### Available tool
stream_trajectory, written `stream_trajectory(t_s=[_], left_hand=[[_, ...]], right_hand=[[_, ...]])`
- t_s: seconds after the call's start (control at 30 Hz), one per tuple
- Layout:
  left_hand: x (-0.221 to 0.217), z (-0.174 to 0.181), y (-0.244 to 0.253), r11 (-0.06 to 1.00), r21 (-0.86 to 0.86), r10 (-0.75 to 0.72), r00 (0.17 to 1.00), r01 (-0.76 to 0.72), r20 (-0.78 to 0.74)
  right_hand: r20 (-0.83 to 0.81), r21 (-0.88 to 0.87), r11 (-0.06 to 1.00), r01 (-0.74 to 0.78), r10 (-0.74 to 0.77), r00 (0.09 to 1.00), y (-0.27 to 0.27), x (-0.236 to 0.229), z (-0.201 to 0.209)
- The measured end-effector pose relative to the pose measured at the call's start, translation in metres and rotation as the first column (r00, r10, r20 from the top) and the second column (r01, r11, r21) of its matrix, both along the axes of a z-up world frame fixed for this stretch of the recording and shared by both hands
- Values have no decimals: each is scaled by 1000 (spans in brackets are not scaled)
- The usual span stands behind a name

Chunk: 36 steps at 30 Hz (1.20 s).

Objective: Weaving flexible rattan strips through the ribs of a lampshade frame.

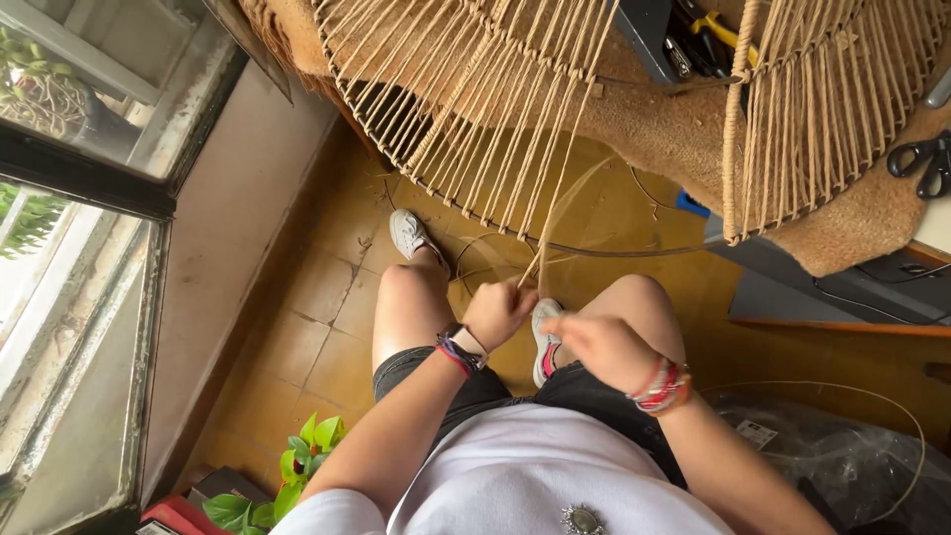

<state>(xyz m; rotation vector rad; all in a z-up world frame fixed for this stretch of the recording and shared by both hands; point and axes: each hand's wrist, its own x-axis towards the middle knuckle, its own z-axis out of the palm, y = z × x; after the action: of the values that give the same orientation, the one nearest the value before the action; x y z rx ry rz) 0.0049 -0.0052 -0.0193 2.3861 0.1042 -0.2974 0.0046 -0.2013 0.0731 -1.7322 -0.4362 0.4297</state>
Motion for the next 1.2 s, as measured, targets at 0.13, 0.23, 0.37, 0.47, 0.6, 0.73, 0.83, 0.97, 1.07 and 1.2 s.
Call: stream_trajectory(t_s=[0.13,0.23,0.37,0.47,0.6,0.73,0.83,0.97,1.07,1.2], left_hand=[[-14,11,-9,460,-851,-77,944,-253,-321],[-12,11,4,626,-762,-28,972,-165,-234],[-1,4,6,996,70,47,999,-48,12],[-9,-7,7,999,-34,11,994,-8,110],[-21,-18,8,819,-572,172,966,-33,191],[5,-61,-10,730,-678,238,962,-88,131],[68,-80,-13,776,-627,311,905,-65,291],[107,-73,-18,843,-538,351,782,-23,515],[123,-8,-8,909,-417,315,675,-12,667],[62,25,-29,993,-102,96,866,-53,490]], right_hand=[[-96,-841,467,-272,367,925,-5,7,-19],[-108,-270,933,-236,214,971,1,8,-14],[-159,523,851,39,52,986,-22,11,-78],[159,-162,978,-131,157,975,0,1,-6],[258,-380,925,-18,125,958,-6,15,3],[444,-415,883,219,-14,896,-16,53,17],[391,-467,861,203,-4,920,-4,100,8],[-233,-478,836,-270,176,956,29,152,-4],[-632,17,999,35,-16,774,52,167,-25],[585,-471,880,62,259,769,14,230,-55]])
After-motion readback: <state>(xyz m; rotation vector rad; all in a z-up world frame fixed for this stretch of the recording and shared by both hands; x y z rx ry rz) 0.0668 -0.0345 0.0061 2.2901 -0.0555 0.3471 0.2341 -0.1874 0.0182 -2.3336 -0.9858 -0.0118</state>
